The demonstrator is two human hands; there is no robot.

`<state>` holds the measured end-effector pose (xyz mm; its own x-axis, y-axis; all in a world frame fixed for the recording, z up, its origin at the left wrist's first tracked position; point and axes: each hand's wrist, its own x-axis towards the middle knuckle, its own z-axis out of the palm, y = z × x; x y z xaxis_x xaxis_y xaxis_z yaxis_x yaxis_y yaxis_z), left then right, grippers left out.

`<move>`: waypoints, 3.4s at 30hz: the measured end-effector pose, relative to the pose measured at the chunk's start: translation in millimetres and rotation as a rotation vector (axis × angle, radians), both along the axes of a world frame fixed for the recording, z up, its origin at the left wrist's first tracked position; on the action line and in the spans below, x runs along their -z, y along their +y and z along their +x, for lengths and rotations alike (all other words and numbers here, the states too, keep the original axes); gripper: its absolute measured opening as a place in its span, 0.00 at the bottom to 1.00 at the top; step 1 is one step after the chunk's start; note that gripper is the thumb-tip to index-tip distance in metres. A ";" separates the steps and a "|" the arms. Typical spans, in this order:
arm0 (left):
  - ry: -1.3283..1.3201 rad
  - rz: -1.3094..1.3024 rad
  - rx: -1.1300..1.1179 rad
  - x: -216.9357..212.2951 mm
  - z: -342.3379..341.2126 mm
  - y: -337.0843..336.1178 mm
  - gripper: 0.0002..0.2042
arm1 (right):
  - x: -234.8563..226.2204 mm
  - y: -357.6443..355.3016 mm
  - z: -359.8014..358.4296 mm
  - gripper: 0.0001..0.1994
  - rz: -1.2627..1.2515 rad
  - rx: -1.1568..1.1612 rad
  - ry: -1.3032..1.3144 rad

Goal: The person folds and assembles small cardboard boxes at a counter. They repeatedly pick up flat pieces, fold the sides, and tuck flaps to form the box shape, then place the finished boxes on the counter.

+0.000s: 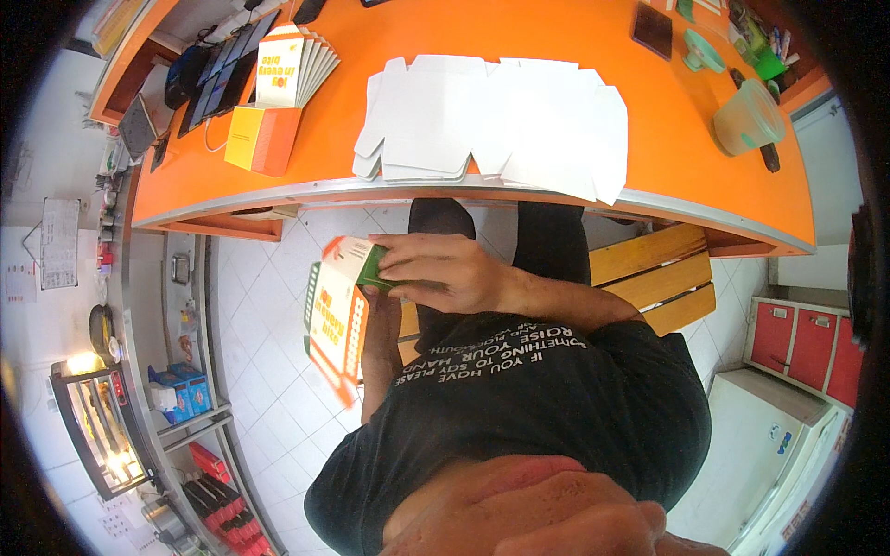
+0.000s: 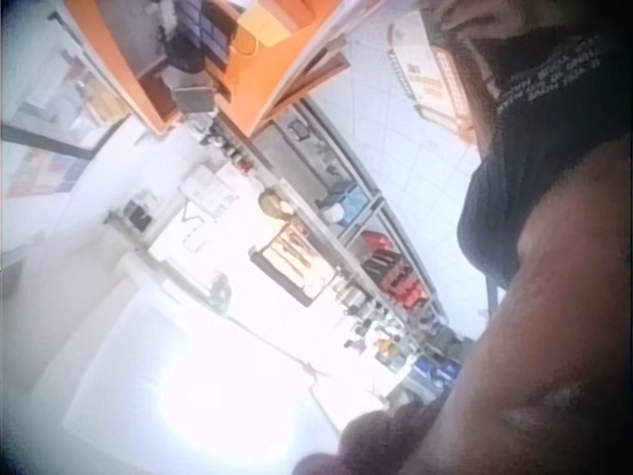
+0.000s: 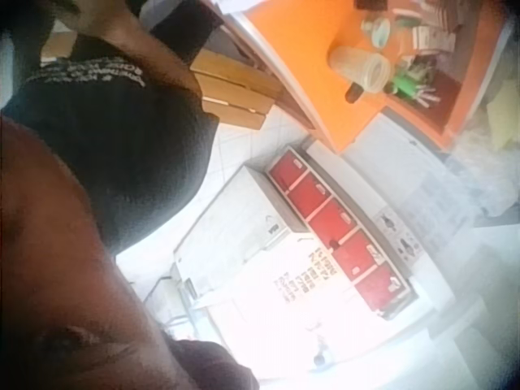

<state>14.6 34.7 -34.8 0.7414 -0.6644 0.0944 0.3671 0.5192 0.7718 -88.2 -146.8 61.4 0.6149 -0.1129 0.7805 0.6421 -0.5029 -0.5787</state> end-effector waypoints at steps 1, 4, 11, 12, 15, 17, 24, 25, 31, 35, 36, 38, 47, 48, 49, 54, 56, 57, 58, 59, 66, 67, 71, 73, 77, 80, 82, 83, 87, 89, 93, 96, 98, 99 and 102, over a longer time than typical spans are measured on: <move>0.053 -0.015 0.039 -2.8 -1.0 -4.6 0.24 | 5.0 1.9 -0.6 0.11 0.043 -0.016 0.024; 0.184 0.035 0.057 -24.4 -6.2 -11.8 0.27 | 18.1 9.5 4.8 0.09 -0.023 0.054 -0.002; -0.455 0.477 -0.068 -28.1 -10.7 -2.6 0.20 | 27.0 2.8 1.5 0.13 0.083 0.132 0.196; -0.470 0.508 -0.071 -31.5 -8.6 -0.6 0.19 | 27.0 -4.2 3.8 0.13 0.090 0.118 0.214; -0.493 0.604 -0.113 -27.8 -6.0 4.5 0.13 | 33.0 -10.8 6.7 0.12 0.113 0.014 0.188; -0.551 0.642 -0.186 -23.1 -7.7 5.1 0.12 | 36.1 -7.2 8.9 0.11 0.159 -0.027 0.202; -0.566 0.748 -0.393 -13.6 -0.1 14.2 0.11 | 32.0 -5.4 14.4 0.18 0.119 0.004 0.242; -0.447 0.588 -0.528 -17.0 -1.4 7.5 0.11 | 29.1 -2.0 11.3 0.20 0.070 0.093 0.263; -0.269 0.243 -0.799 -30.4 -8.9 -4.8 0.13 | 29.4 3.3 6.5 0.31 0.505 -0.112 0.873; -0.263 0.288 -0.676 -27.1 -12.2 -12.7 0.07 | 43.2 -1.1 6.5 0.25 0.311 0.072 0.574; -0.272 0.316 -0.666 -24.2 -12.9 -11.5 0.07 | 45.8 -1.8 6.9 0.23 0.261 0.118 0.547; -0.298 0.407 -0.621 -15.5 -13.6 -10.0 0.07 | 52.5 -4.3 7.4 0.19 0.154 0.213 0.495; 0.060 0.340 -0.236 -5.7 -15.6 -16.7 0.14 | 67.9 7.1 3.2 0.19 0.128 0.047 0.561; 0.071 0.346 -0.258 -4.4 -15.1 -16.9 0.12 | 68.2 0.2 1.4 0.20 -0.001 0.012 0.697; 0.083 0.351 -0.287 -10.3 -15.8 -18.7 0.10 | 67.2 -1.1 0.7 0.20 -0.039 0.076 0.582; -0.022 0.556 -0.196 -28.3 -23.5 -21.9 0.11 | 58.0 -4.9 7.4 0.16 -0.241 0.138 0.269; -0.091 0.531 -0.180 -12.1 -20.7 -19.2 0.11 | 64.1 -7.5 10.2 0.12 -0.271 0.114 0.244; -0.131 0.522 -0.172 -6.2 -20.5 -18.0 0.11 | 62.5 -10.1 8.5 0.10 -0.195 0.075 0.270; -0.152 0.539 -0.160 -7.0 -20.3 -13.7 0.11 | 60.6 -9.6 8.1 0.09 -0.108 0.044 0.293; -0.215 0.567 -0.165 -5.7 -21.5 -12.5 0.12 | 58.9 -10.0 7.8 0.07 -0.020 0.014 0.315; -0.402 0.563 -0.135 -19.3 -25.0 -18.6 0.17 | 63.4 -10.8 8.5 0.03 0.471 -0.073 0.536; -0.432 0.595 -0.115 -16.9 -22.9 -16.7 0.19 | 65.5 -8.3 11.0 0.03 0.452 -0.047 0.490; -0.169 0.431 -0.224 -22.3 -23.8 -24.9 0.17 | 54.2 -5.5 10.8 0.04 0.392 -0.071 0.534; -0.150 0.498 -0.213 -26.5 -24.2 -23.2 0.13 | 56.3 -5.0 12.1 0.04 0.328 -0.064 0.539; -0.181 0.602 -0.240 2.5 -19.0 -17.5 0.10 | 56.4 -2.9 14.1 0.05 0.359 -0.070 0.655; -0.035 0.595 -0.212 13.9 -16.5 -16.3 0.11 | 62.3 2.0 13.6 0.06 0.211 0.012 0.517; 0.035 0.404 -0.159 20.4 -16.2 -16.1 0.14 | 59.2 1.2 13.5 0.06 0.192 -0.018 0.530; 0.099 0.337 -0.154 21.6 -17.8 -16.4 0.14 | 58.0 0.7 13.6 0.06 0.182 -0.033 0.537; 0.216 0.225 -0.143 5.3 -23.7 -25.2 0.16 | 67.0 -2.9 17.5 0.05 0.117 0.034 0.402; 0.263 0.180 -0.126 -7.4 -22.3 -24.8 0.15 | 67.7 -1.5 16.4 0.05 -0.047 0.097 0.344; 0.304 0.132 -0.117 6.7 -12.2 -8.6 0.13 | 60.0 3.1 17.3 0.11 -0.281 0.095 0.313; 0.374 0.134 -0.220 7.7 -4.7 -9.5 0.12 | 51.3 7.3 17.2 0.15 -0.322 0.153 0.292; 0.464 0.083 -0.264 -14.0 -3.3 -9.8 0.13 | 51.8 3.7 19.2 0.16 -0.319 0.294 0.344; 0.510 0.064 -0.275 -12.0 -1.5 -7.3 0.14 | 54.9 0.9 19.9 0.16 -0.288 0.329 0.381; 0.630 -0.057 -0.258 -12.0 3.6 0.9 0.16 | 74.8 -14.4 15.4 0.16 -0.110 0.243 0.419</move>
<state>18.2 35.5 -22.8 0.8006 -0.4655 -0.3774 0.5960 0.6838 0.4209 -72.8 -161.1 -13.4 0.8444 -0.2226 0.4873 0.2225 -0.6817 -0.6970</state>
